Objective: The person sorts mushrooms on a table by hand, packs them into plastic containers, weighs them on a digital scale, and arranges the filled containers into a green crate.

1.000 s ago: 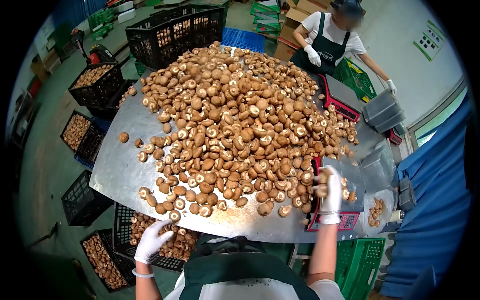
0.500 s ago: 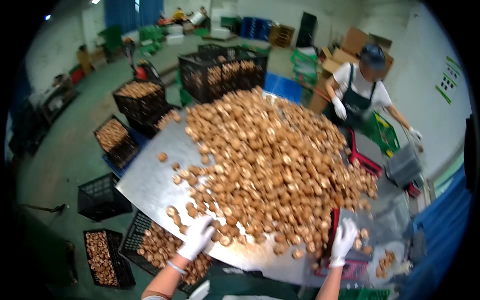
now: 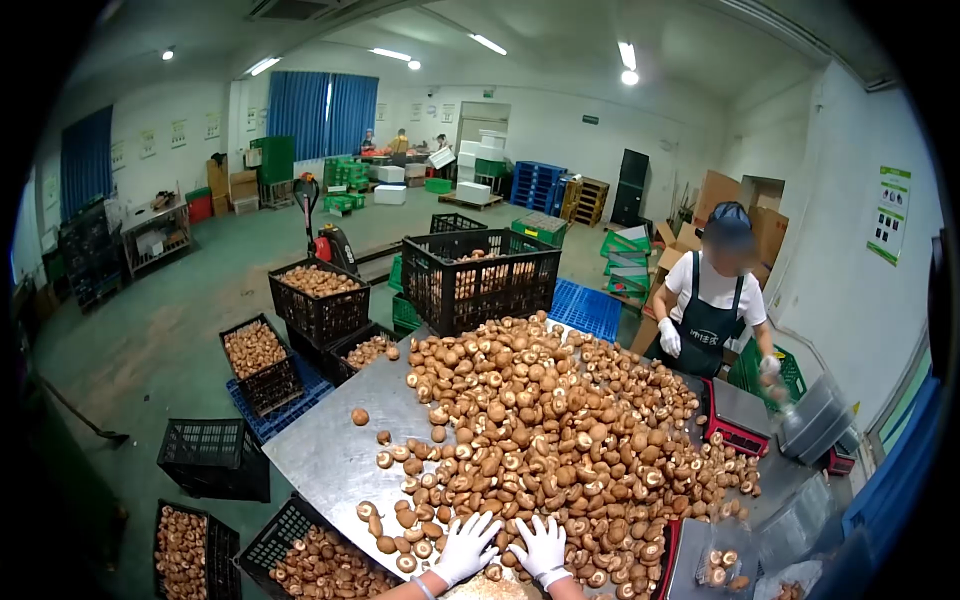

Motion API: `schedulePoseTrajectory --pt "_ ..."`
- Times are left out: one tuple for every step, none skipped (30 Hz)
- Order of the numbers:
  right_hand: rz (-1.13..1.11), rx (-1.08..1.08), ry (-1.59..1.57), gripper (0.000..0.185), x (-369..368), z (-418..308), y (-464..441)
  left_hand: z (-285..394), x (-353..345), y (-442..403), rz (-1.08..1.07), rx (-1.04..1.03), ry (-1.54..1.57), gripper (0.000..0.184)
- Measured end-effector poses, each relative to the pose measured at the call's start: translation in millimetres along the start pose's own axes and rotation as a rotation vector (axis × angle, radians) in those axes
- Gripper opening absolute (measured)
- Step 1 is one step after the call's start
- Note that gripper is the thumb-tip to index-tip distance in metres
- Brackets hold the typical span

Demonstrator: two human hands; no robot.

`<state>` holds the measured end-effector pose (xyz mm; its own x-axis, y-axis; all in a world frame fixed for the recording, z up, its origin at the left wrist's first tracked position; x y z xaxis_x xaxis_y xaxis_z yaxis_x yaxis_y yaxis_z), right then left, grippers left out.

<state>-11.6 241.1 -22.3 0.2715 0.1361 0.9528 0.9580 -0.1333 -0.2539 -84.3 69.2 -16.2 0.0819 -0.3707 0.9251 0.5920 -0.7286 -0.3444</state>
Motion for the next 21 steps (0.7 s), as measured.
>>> schedulePoseTrajectory --pt "0.032 0.031 0.004 0.059 0.7 2.5 2.8 -3.0 -2.9 1.8 0.021 0.003 0.018 0.057" --pt "0.042 0.035 -0.008 0.057 3.4 2.1 5.2 -4.5 -6.0 3.9 0.042 0.009 0.036 0.057" --pt "0.042 0.025 -0.018 0.057 4.5 0.4 8.1 -3.4 -6.6 5.3 0.05 0.019 0.04 0.057" --pt "0.043 0.015 -0.029 0.057 5.0 -1.8 10.4 -4.2 -14.7 4.8 0.03 0.034 0.044 0.057" --pt "0.065 0.014 -0.001 0.057 6.4 -3.8 11.8 -4.1 -15.7 3.4 0.021 0.044 0.034 0.057" --pt "0.088 0.005 -0.054 0.057 -0.4 -0.3 12.1 -3.3 -16.8 1.5 0.012 0.054 0.026 0.057" --pt "0.072 -0.015 -0.075 0.056 -6.0 2.9 10.4 -3.0 -17.6 -0.1 0.017 0.051 0.028 0.057" --pt "0.059 -0.036 -0.098 0.056 -5.6 2.4 6.6 -4.0 -18.6 -1.4 0.016 0.052 0.063 0.057" --pt "0.064 -0.036 -0.096 0.056 -4.2 1.7 3.0 -5.2 -19.2 -2.4 0.014 0.053 0.097 0.057" --pt "0.025 -0.055 -0.039 0.057 -3.6 1.1 -0.3 -5.7 -19.6 -2.7 0.015 0.047 0.085 0.056" --pt "-0.015 -0.076 0.016 0.058 -2.3 -0.5 -2.7 -5.8 -19.6 -2.6 0.016 0.045 0.07 0.056" --pt "-0.013 -0.078 0.016 0.058 -3.7 -1.2 -3.2 -5.8 -19.6 -2.2 0.014 0.044 0.055 0.056" --pt "-0.038 -0.09 -0.002 0.059 -6.7 -0.9 -3.1 -5.8 -20.1 -2.0 0.014 0.041 0.055 0.056" --pt "-0.062 -0.102 -0.021 0.059 -8.0 -1.7 -2.8 -5.7 -19.1 -2.0 0.02 0.039 0.055 0.056" --pt "-0.108 -0.112 -0.007 0.061 -4.9 -4.3 -1.0 -5.8 -18.2 -1.7 0.026 0.039 0.055 0.056" --pt "-0.108 -0.113 -0.007 0.061 -8.3 -3.2 2.4 -6.3 -18.8 -1.3 0.026 0.039 0.055 0.056" --pt "-0.064 -0.084 0.0 0.062 -11.8 -2.2 8.1 -6.8 -20.0 -1.0 0.04 0.03 0.055 0.055" --pt "-0.021 -0.055 0.008 0.062 -15.2 -0.8 12.2 -7.2 -21.3 -0.7 0.053 0.022 0.056 0.055" --pt "-0.031 -0.056 0.008 0.063 -20.1 2.4 13.8 -7.4 -23.2 -0.6 0.053 0.023 0.058 0.055" --pt "-0.033 -0.056 0.009 0.063 -17.5 1.1 14.6 -7.3 -23.9 -0.7 0.053 0.021 0.057 0.055" --pt "-0.068 -0.061 0.01 0.063 -15.5 -0.8 13.6 -7.6 -24.0 -0.3 0.054 0.017 0.054 0.055"
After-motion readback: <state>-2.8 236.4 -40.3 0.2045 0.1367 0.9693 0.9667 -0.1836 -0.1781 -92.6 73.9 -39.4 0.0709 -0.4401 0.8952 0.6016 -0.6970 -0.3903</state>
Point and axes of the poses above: each hand's wrist, its own y-axis away from the middle knuckle, its own x-axis out of the back of the hand, z = x × y, the point moved 2 cm from there along -y, towards the middle knuckle, and after that the axes turned 8 degrees about -y, right-handed, at the moved point
